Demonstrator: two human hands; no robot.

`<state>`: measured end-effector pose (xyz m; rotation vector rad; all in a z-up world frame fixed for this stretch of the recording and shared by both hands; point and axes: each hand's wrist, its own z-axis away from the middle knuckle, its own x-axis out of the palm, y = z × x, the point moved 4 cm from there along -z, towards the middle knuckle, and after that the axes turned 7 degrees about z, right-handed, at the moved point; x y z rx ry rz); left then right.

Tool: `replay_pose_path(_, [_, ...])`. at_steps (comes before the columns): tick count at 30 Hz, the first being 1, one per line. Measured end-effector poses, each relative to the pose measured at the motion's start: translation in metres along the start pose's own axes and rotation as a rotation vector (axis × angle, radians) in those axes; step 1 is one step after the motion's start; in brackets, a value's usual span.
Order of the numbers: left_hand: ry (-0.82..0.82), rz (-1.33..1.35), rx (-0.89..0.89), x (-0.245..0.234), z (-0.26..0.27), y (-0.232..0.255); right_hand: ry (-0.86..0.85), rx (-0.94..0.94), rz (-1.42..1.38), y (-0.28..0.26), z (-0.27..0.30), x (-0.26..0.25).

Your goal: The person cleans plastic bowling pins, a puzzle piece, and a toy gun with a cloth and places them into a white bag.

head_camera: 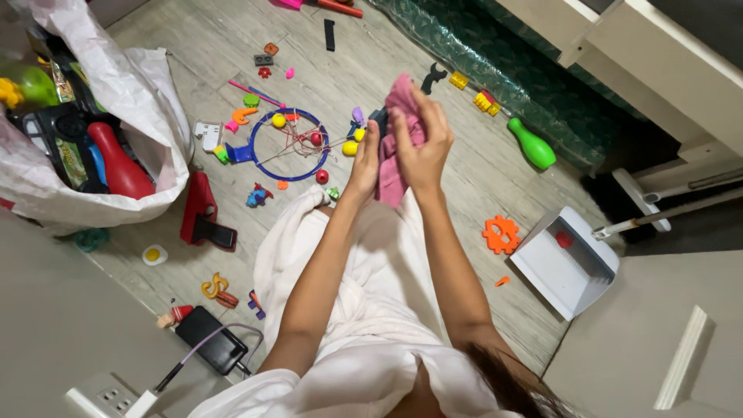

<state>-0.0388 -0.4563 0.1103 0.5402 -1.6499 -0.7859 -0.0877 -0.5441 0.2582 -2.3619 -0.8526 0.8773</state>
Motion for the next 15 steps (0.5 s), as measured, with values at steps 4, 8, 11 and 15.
replay_pose_path(4, [-0.028,0.138,-0.057,0.002,0.001,0.000,0.071,0.076,0.009,0.038,-0.012,0.002])
replay_pose_path(8, [-0.101,0.262,-0.031,0.010,0.000,0.015,0.113,0.119,0.022,0.074,-0.006,0.002])
replay_pose_path(11, [-0.134,0.296,0.008,0.019,-0.004,0.019,0.079,0.166,0.010,0.084,0.006,0.007])
replay_pose_path(15, [-0.070,0.285,-0.017,0.014,-0.011,0.006,-0.008,0.211,-0.013,0.067,0.024,0.014])
